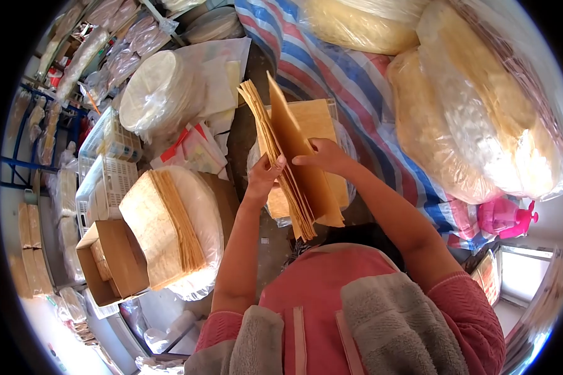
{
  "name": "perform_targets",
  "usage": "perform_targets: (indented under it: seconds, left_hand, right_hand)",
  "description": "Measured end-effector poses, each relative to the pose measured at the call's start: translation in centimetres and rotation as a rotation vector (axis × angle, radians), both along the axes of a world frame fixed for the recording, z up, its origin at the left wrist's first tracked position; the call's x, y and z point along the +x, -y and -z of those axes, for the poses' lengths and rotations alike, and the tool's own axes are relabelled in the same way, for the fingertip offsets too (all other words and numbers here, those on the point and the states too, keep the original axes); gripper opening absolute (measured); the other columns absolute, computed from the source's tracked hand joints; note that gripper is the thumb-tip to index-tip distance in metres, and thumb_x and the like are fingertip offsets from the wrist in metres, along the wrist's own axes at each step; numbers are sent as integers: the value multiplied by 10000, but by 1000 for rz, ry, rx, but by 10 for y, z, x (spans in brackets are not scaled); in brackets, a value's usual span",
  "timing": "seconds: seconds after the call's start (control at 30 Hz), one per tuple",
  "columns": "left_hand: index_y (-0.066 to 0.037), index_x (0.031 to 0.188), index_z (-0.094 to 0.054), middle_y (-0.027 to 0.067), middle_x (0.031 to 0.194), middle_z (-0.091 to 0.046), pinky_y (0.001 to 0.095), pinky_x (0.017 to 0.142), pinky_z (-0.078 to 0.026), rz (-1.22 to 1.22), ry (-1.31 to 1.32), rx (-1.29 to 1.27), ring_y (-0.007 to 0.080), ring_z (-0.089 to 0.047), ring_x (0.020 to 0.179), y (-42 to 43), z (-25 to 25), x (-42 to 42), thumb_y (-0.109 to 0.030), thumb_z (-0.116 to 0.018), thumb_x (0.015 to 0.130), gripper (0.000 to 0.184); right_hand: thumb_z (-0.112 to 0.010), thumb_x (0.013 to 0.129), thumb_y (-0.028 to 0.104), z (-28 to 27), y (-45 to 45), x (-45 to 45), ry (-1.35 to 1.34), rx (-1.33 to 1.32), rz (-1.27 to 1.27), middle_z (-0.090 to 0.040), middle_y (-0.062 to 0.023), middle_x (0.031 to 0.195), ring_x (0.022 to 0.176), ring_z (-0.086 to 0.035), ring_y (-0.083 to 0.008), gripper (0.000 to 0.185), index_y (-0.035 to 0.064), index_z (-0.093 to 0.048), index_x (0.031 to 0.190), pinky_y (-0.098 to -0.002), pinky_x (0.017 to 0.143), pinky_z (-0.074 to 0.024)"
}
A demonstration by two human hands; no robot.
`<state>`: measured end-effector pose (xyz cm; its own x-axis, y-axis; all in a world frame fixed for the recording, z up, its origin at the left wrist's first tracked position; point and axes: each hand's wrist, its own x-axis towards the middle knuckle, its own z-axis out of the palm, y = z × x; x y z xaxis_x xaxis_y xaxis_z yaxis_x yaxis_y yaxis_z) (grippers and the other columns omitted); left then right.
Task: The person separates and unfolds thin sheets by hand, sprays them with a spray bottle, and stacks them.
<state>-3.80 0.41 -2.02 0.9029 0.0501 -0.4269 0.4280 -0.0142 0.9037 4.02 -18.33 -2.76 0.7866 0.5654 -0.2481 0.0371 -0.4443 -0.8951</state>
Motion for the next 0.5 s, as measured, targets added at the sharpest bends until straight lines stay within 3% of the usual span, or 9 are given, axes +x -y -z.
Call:
perform_targets:
  seconds: [0.13, 0.23, 0.33, 0.43, 0.5]
  left_hand:
    - [-72, 1096, -517, 31, 932, -569, 310, 692, -486, 11, 17, -43, 129, -560, 847, 4, 3, 4, -511, -611, 782, 548]
    - [-79, 1089, -525, 25, 931, -571, 307, 665, -476, 15, 26, -49, 126, -557, 832, 3, 5, 4, -428, -601, 814, 451]
    - [-76, 1065, -538, 25, 921, -575, 300, 643, -465, 16, -26, -19, 119, -553, 796, 2, -4, 4, -357, -587, 831, 368]
    - [-48, 1036, -542, 51, 877, -579, 289, 636, -459, 11, -38, -5, 114, -546, 748, -1, 0, 5, -314, -594, 813, 351]
    - [-21, 1030, -537, 89, 855, -588, 297, 648, -462, -7, -13, 96, 143, -558, 738, -1, 9, 9, -285, -600, 785, 365]
  right_hand:
    - [-734, 571, 553, -6, -11, -6, -108, 1, 107, -593, -180, 1005, 833, -603, -231, 833, -12, -532, 1149, -312, 720, -481]
    - [-722, 572, 578, -7, -11, -2, -78, 28, 11, -558, -195, 1081, 861, -603, -236, 905, -8, -478, 1217, -310, 665, -506]
    - [-727, 589, 529, -22, -5, -3, -204, 53, 21, -561, -172, 1096, 893, -599, -248, 871, -12, -473, 1223, -326, 674, -507]
    - [-706, 658, 397, -17, -3, -2, -174, 63, 73, -593, -147, 1075, 789, -594, -191, 735, -12, -463, 1218, -270, 604, -468]
    - [-658, 670, 277, -3, -16, 0, 77, -69, 48, -611, -173, 981, 803, -600, -258, 561, -10, -510, 1129, -316, 642, -467]
